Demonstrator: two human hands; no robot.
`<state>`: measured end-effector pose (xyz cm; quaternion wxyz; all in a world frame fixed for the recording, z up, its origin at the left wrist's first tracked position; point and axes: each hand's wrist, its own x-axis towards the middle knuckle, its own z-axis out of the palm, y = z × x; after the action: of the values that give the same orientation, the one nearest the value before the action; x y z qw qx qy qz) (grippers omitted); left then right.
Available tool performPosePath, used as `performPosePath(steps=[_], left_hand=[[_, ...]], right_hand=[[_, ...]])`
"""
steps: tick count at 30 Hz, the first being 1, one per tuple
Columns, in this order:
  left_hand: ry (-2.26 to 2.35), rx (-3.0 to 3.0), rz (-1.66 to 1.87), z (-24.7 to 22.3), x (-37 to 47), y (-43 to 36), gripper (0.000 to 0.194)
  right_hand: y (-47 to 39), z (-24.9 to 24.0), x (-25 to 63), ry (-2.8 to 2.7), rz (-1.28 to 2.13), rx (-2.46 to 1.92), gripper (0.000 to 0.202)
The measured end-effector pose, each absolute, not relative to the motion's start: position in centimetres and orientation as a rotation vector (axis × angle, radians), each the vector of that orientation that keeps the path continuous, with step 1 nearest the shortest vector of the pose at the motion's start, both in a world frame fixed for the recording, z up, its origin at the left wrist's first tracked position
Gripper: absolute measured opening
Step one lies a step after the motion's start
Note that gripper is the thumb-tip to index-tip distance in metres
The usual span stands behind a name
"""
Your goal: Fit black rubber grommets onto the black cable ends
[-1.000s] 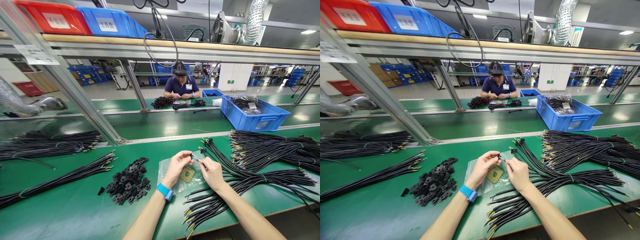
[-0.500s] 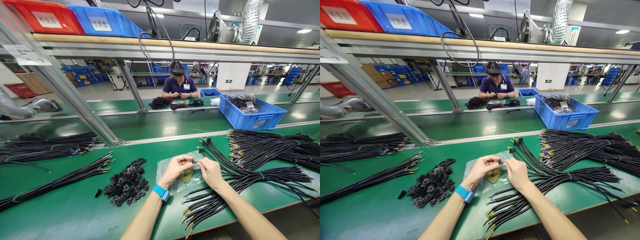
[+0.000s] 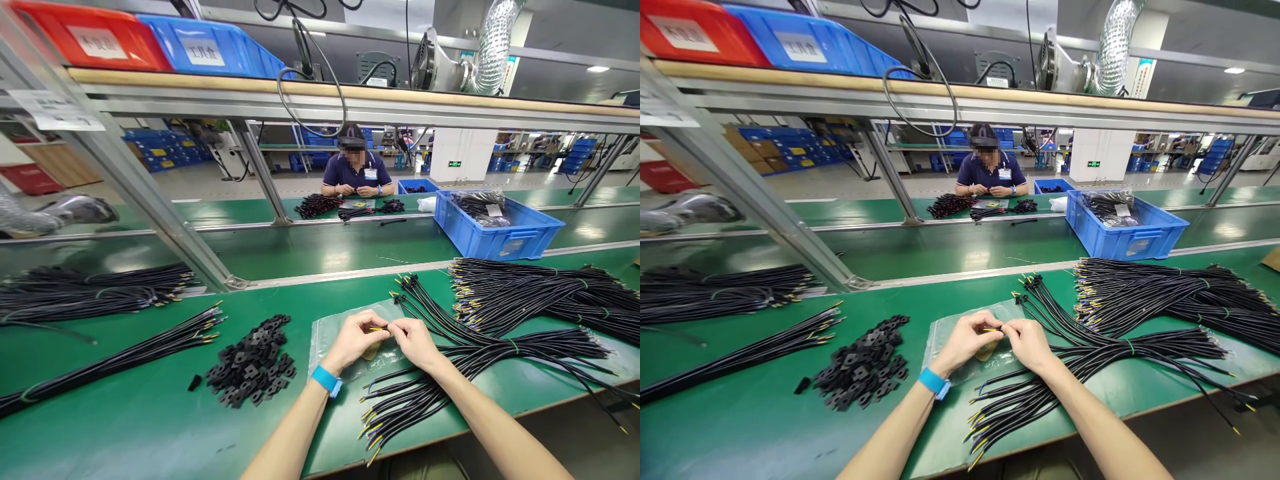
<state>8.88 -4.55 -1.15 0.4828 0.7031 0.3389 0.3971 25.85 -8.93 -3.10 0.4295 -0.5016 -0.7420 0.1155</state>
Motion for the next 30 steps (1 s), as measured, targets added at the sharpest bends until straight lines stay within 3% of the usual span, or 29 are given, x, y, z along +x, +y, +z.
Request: performPosePath(steps=[7,24,30], left_hand=[[0.895,1.462,0.911,-1.8,8.8,-3.9,0.034],[0.794,1.675,0.929,-1.8,9.6,-4.9,0.023],[0.748,1.378,0.945,-1.2,9.6,-4.6,0.059]], right_hand=[[-9.1,-3.2,26.9,-1.74,0.281,-1.354,0.016],[-8.6,-3.1,27.5,-1.788,0.701,-1.264,0.034],[-9.0,-2.5,27.1,-1.742,0.414,-1.222,0.022]])
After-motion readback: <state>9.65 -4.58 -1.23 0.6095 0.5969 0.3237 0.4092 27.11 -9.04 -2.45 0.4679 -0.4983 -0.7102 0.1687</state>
